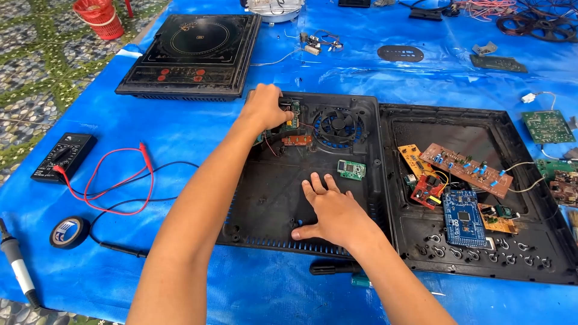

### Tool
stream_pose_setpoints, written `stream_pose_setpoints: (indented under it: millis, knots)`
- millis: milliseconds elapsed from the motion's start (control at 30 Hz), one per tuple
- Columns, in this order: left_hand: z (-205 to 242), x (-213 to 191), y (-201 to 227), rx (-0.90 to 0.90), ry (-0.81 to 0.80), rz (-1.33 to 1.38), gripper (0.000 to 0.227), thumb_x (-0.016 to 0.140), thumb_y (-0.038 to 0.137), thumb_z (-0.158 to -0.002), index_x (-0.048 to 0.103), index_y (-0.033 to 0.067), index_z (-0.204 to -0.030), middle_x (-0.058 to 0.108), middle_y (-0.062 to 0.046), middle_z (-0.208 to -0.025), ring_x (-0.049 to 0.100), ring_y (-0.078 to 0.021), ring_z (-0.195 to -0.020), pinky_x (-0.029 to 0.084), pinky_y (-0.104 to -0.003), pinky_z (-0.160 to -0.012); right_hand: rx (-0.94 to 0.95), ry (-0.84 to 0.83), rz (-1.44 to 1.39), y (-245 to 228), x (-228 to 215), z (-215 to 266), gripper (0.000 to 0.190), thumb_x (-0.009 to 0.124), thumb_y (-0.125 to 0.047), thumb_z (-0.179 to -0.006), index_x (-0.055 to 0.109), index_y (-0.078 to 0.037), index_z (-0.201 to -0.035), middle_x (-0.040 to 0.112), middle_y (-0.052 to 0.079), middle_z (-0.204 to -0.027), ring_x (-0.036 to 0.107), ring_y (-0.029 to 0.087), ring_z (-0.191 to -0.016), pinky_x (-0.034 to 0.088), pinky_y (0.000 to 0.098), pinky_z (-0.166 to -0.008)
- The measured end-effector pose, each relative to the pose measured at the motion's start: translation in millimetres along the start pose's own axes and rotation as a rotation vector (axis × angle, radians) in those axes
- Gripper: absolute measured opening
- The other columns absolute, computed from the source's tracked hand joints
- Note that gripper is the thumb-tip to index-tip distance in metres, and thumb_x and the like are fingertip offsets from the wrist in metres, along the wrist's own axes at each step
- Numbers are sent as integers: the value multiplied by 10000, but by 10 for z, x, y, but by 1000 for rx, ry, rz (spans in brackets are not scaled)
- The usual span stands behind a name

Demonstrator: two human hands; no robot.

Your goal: Disassembling an induction cooker to remove the internal cooling fan using a screwdriver.

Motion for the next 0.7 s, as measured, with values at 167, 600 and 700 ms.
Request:
stream_pose_setpoints:
  millis: [167,600,700]
  knots:
    - [-59,131,-173,-37,-27,104,400,824,224,-847,719,-69,-1099,729,-254,-952,744,-372,-810,643,-428,-631,7,17,0,28,28,-37,1153,790,-689,-772,299,-81,-1619,248,165,-1693,187,406,-1574,339,709,-1116]
    - [-50,203,-157,-14,-89,101,523,826,208,-834,686,-65,-1258,712,-293,-1117,733,-442,-961,667,-515,-721,10,25,-7,47,54,-46,1154,797,-688,-763,303,-96,-1622,256,152,-1693,191,398,-1573,339,711,-1120]
    - [-153,254,-167,-40,-124,98,550,801,210,-847,662,-49,-1312,694,-287,-1190,725,-423,-998,679,-500,-746,13,50,-13,43,46,-41,1143,798,-686,-757,322,-101,-1615,264,147,-1691,201,394,-1570,346,715,-1117]
Point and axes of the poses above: each hand's wrist, its own z-axis away from the middle knuckle, its own x-axis out of the palm, y = z × x, the point moved 9 cm from there along -z, towards the middle knuckle
